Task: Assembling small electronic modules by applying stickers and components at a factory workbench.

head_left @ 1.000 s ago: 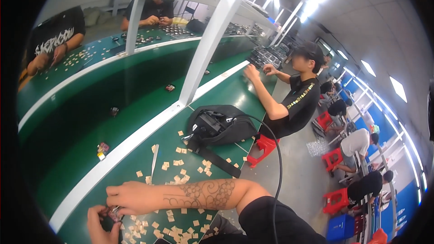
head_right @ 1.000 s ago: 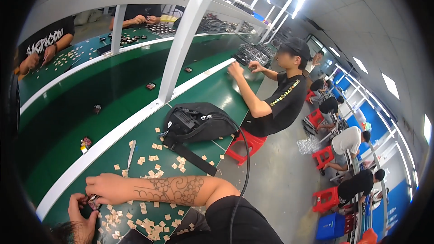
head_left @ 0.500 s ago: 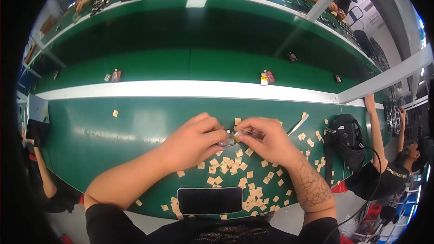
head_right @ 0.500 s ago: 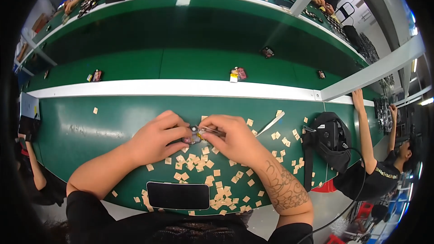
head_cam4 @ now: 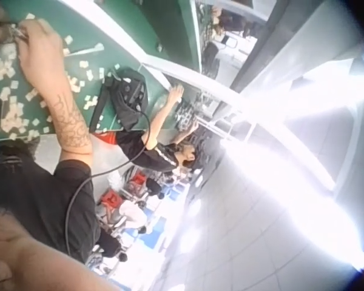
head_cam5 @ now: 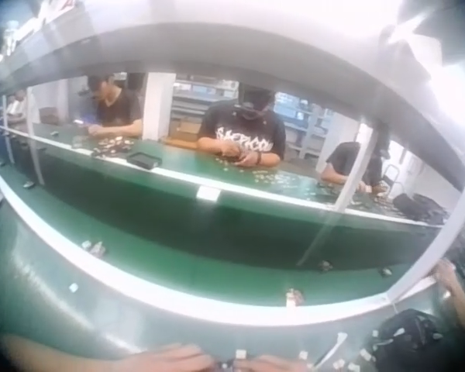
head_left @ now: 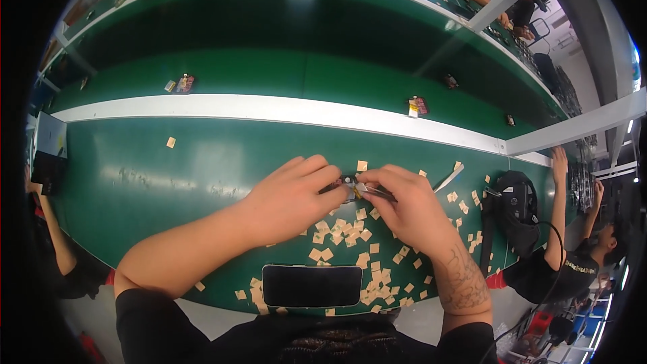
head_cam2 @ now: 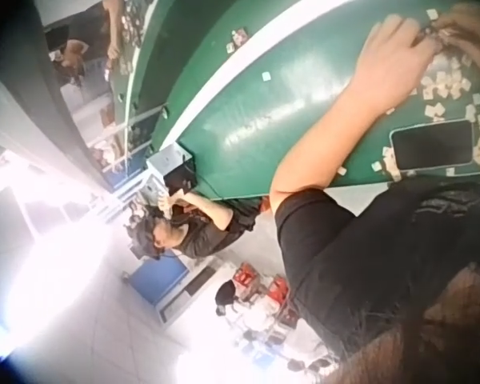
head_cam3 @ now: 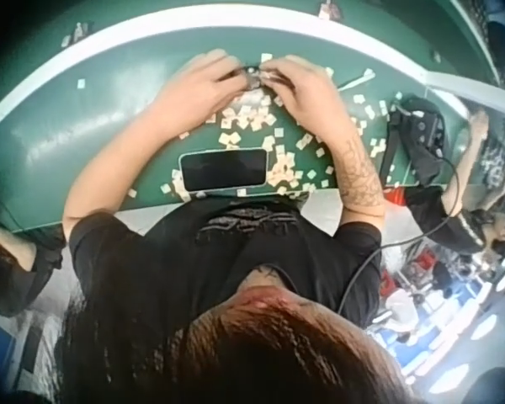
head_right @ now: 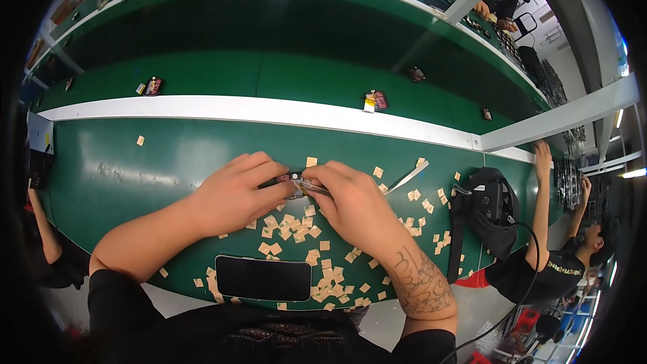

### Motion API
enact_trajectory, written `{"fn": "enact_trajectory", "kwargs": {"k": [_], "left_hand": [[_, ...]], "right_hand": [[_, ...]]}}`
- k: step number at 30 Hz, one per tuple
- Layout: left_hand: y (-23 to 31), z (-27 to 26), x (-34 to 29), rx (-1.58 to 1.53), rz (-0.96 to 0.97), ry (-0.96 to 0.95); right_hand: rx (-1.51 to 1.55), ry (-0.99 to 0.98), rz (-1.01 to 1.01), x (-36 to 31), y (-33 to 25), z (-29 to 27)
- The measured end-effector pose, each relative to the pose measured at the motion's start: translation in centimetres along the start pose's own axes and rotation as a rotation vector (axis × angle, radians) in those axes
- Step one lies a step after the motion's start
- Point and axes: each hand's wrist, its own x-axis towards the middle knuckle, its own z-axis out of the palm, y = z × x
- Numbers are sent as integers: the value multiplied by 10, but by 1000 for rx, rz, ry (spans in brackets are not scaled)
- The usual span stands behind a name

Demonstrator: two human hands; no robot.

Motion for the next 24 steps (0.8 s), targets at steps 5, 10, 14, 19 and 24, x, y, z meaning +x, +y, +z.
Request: {"fn": "enact_trajectory", "kwargs": {"k": [5,10,14,19,24], "left_hand": [[-2,3,-1,54,23,-6],[-5,4,0,12,14,18],[-6,5,0,-47,13,60],[-5,2,1,-74,4,71],[-4,1,2,-99,1,81]], "right_hand": [[49,50,-2,2,2,13],[55,89,-12,-1,4,20],[47,81,0,-2,2,25],[53,105,39,-3,1,27],[72,123,36,-2,4,24]]}}
